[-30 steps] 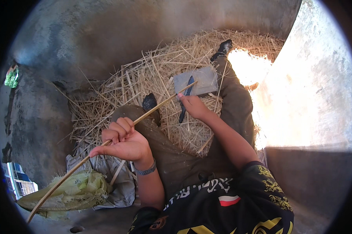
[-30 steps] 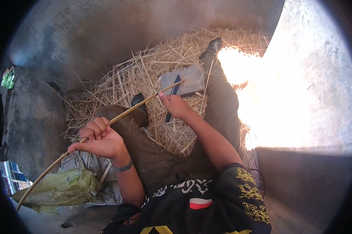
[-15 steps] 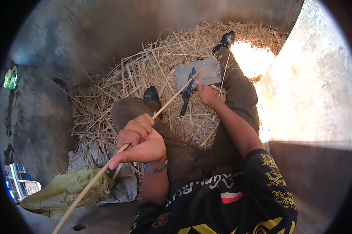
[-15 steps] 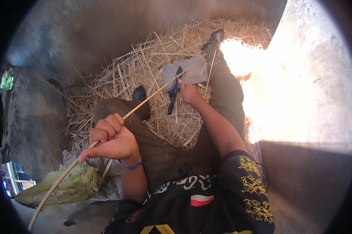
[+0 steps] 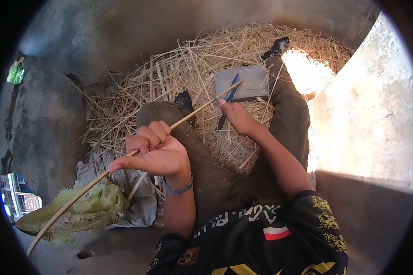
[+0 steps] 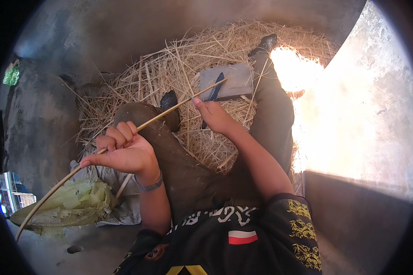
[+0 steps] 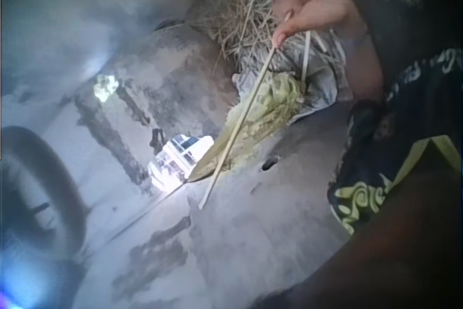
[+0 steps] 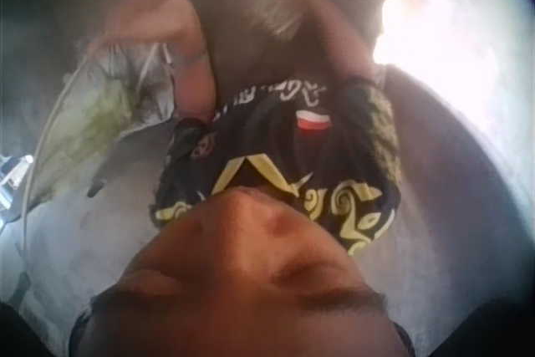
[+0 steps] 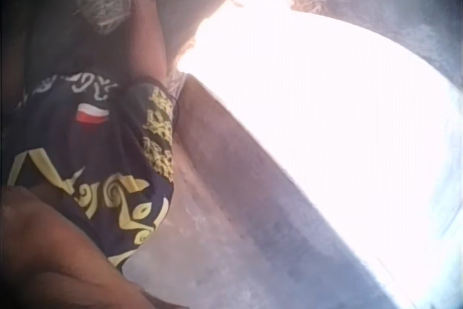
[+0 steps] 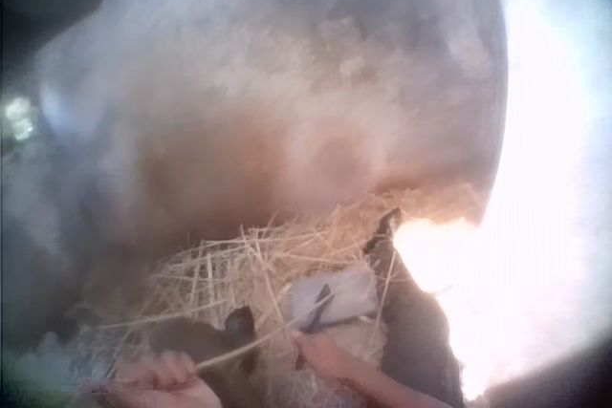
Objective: The person sits on a straw-covered floor and uses a knife to peel the outer layer off a long bamboo stick. The person holds the stick with one hand and scrapes the surface with the knife in the other hand, creating thin strips of bamboo peel.
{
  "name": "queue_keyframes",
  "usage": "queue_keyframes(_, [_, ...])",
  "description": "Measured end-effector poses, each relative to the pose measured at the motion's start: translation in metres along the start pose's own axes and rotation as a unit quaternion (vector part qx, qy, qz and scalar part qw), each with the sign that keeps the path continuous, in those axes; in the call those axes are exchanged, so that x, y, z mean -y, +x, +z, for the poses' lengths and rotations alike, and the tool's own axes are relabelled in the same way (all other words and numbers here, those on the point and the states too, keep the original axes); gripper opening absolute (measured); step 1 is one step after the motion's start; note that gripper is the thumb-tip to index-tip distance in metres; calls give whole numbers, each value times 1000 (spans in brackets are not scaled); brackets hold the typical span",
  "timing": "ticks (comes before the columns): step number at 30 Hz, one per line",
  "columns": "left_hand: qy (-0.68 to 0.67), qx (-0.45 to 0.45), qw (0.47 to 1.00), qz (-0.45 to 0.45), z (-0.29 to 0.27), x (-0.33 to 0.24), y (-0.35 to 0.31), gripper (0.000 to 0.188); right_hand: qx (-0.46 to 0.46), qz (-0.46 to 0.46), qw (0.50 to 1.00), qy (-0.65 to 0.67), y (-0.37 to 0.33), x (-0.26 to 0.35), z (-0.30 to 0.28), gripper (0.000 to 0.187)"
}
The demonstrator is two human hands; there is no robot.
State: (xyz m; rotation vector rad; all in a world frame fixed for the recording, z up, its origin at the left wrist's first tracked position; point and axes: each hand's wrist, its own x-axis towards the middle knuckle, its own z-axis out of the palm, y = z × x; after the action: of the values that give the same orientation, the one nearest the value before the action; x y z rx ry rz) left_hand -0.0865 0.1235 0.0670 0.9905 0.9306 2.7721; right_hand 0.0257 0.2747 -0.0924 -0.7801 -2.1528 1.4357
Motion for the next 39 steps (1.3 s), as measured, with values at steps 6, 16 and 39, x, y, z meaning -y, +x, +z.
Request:
queue_keyframes(6, [-6, 9, 1000, 4, 5, 2, -4, 70, -73, 152, 979, -119, 31, -90, -20, 77])
queue_keyframes(16, [-39, 14, 999, -1, 0, 2, 1, 72, -3, 4, 1000, -30, 4, 16, -11, 70])
queue_keyframes(39, [-16, -4, 1000, 13, -1, 2, 1, 73, -101, 190, 962, -168, 34, -74, -4, 76])
